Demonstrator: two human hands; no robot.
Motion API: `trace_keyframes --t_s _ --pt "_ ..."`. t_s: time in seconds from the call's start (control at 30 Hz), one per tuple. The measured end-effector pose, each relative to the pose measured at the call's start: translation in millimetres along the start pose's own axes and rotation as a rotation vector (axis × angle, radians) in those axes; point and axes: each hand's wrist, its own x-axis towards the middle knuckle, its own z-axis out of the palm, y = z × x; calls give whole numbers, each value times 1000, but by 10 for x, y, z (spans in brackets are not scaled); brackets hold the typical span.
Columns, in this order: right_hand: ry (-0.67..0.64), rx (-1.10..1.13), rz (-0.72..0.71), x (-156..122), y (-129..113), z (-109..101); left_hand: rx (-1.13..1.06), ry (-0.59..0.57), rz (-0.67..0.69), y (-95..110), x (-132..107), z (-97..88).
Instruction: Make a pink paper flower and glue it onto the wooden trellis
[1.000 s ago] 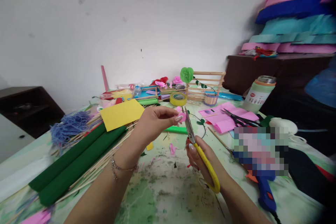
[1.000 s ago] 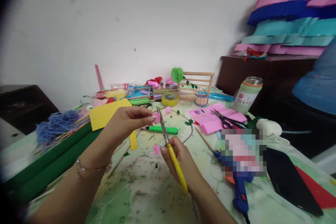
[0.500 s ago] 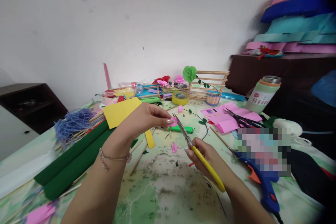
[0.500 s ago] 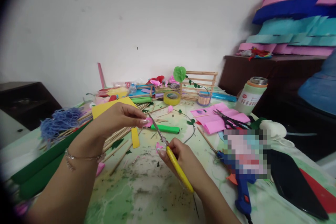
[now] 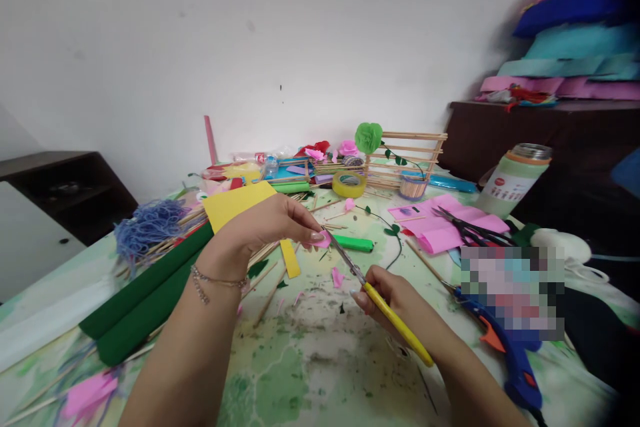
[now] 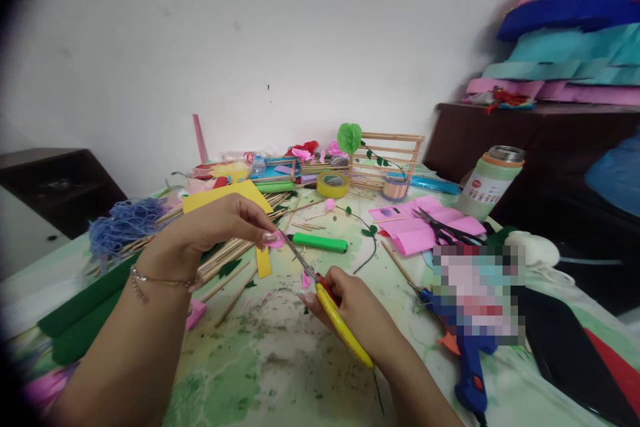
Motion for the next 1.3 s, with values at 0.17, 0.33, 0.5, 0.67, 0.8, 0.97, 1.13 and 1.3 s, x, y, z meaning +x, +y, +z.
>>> trace_keyframes --t_s 0.17,0.33,0.5,0.67,0.8,0.97,1.13,1.3 --pt "0 -13 3 8 -16 -2 -8 -37 -3 -36 25 -35" --pt "-14 -12 39 4 -51 -12 43 -65 -10 -71 54 -82" --pt "-14 -17 41 8 -35 -16 69 -82 -11 -100 74 -105" --pt "-3 -10 49 15 -29 -17 29 -83 -6 -123 72 -117" --pt "0 -13 57 19 -30 -19 29 -92 -3 -130 75 -126" --pt "2 -41 62 21 -44 -20 63 -102 -27 -129 77 -139" --pt "7 -97 98 24 -83 -31 112 -134 -40 -143 72 -172" --pt "45 -171 105 38 -58 -33 169 -158 -38 -179 70 -247"
